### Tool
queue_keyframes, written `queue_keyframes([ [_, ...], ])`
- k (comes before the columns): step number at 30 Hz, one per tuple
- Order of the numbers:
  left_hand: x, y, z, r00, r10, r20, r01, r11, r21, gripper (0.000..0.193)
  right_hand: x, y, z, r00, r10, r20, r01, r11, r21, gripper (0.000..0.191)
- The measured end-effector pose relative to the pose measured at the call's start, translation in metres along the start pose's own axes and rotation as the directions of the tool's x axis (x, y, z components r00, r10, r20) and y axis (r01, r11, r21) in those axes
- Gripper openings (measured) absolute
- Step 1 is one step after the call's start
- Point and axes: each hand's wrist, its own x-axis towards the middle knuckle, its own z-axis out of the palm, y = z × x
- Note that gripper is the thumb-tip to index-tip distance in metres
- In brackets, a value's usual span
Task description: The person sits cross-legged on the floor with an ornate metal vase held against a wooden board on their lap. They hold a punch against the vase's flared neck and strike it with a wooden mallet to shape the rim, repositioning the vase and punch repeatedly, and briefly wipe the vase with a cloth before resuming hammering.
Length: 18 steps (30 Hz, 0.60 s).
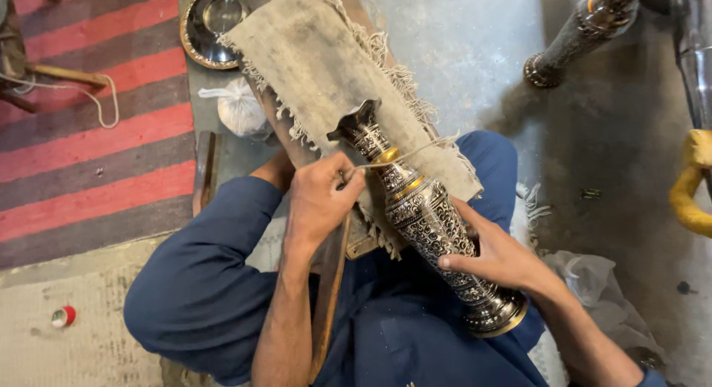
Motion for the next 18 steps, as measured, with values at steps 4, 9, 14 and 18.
queue_keyframes([
  [4, 0.01, 0.005, -0.005, 0.999, -0.002, -0.052, 0.003, 1.0, 0.021, 0.026, -0.029, 0.01, -0.034, 0.952, 0.305, 0.019, -0.305, 0.947, 0.098, 0.106],
  [9, 0.014, 0.007, -0.016, 0.983, -0.18, 0.046, 0.183, 0.982, -0.052, 0.033, -0.057, 0.039, -0.065, 0.951, 0.265, 0.161, -0.28, 0.957, 0.08, 0.111],
  [14, 0.035, -0.015, -0.003, 0.994, -0.094, -0.057, 0.077, 0.965, -0.251, 0.034, -0.067, 0.064, -0.059, 0.953, 0.227, 0.202, -0.297, 0.838, 0.457, 0.1],
  [18, 0.052, -0.039, 0.006, 0.985, -0.172, -0.016, 0.17, 0.983, -0.073, 0.037, -0.075, 0.07, -0.041, 0.918, 0.315, 0.242, -0.378, 0.507, 0.775, 0.093],
])
